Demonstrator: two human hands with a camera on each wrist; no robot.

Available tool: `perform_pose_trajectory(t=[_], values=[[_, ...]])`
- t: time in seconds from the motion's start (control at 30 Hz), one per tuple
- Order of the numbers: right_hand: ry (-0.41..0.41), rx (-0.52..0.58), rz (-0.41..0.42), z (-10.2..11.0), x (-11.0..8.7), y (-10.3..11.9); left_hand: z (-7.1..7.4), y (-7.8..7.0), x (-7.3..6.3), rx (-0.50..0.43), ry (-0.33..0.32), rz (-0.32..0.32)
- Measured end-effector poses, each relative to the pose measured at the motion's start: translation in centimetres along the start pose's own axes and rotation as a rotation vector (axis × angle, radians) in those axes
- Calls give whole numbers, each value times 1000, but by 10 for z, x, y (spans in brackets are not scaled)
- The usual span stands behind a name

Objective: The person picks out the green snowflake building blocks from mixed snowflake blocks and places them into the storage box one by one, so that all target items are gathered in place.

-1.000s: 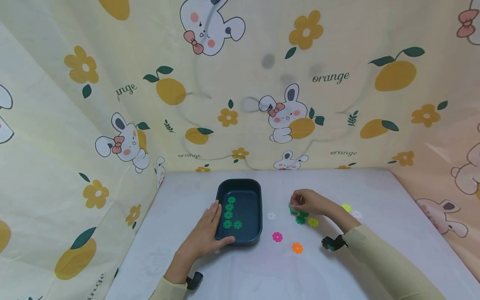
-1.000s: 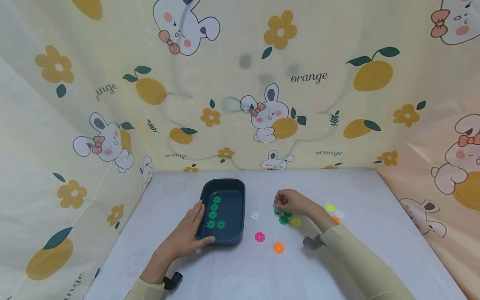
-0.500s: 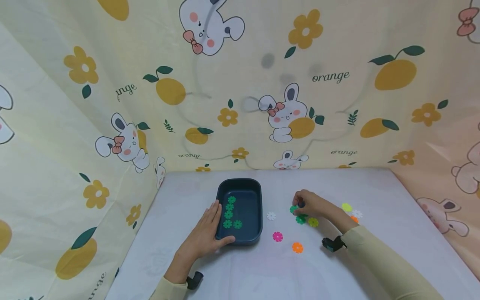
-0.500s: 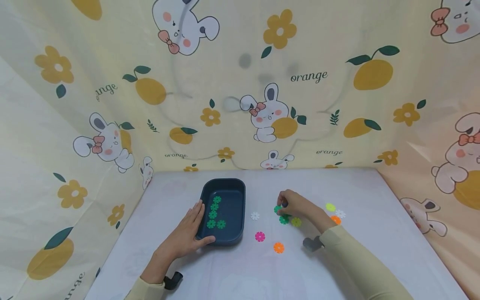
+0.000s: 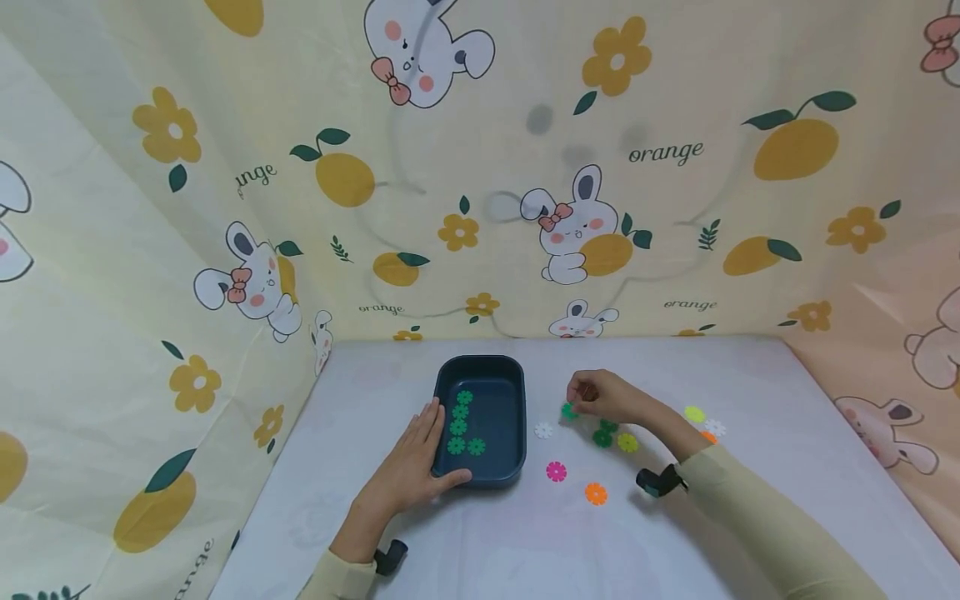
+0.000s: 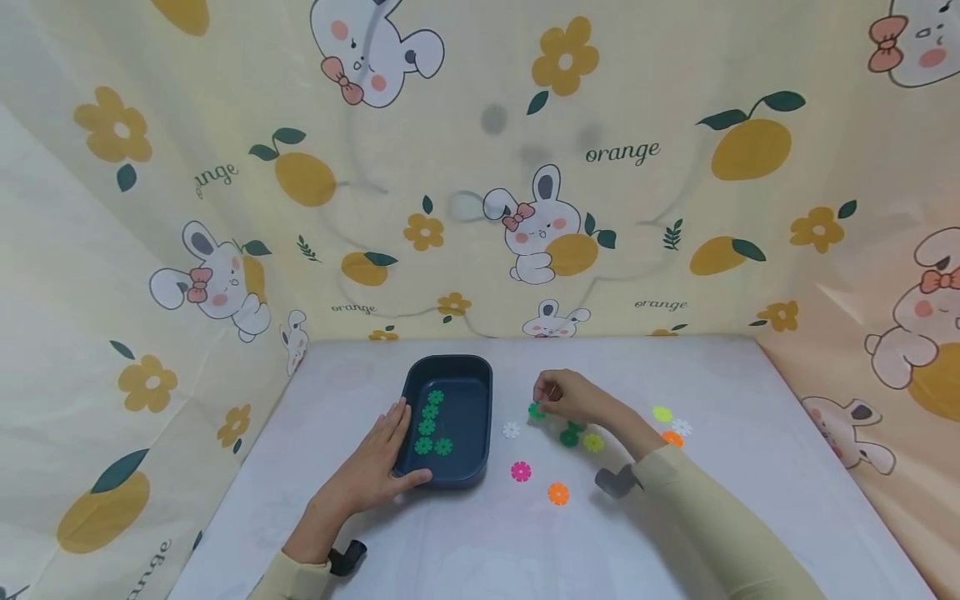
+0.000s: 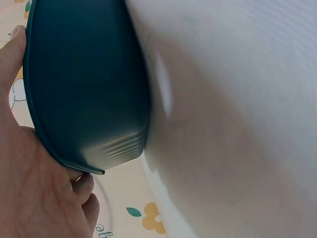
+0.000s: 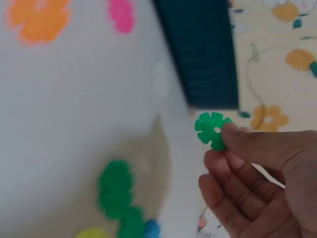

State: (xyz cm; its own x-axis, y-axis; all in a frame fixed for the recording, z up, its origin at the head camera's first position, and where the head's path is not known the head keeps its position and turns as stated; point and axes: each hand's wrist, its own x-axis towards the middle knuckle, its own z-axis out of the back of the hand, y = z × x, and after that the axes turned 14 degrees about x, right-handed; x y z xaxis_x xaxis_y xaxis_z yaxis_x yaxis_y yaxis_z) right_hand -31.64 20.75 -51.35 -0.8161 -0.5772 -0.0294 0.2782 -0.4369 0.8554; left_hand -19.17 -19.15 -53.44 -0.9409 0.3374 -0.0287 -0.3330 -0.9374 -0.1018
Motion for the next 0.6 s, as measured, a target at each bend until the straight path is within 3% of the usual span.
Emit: perform_pose_trajectory(t=[0.27,0.6], values=[[13,144,79,-7,16,38,-1,0,0,-2,0,4],[126,167,173,-36,50,64,0,-1,1,-12,-5,3]])
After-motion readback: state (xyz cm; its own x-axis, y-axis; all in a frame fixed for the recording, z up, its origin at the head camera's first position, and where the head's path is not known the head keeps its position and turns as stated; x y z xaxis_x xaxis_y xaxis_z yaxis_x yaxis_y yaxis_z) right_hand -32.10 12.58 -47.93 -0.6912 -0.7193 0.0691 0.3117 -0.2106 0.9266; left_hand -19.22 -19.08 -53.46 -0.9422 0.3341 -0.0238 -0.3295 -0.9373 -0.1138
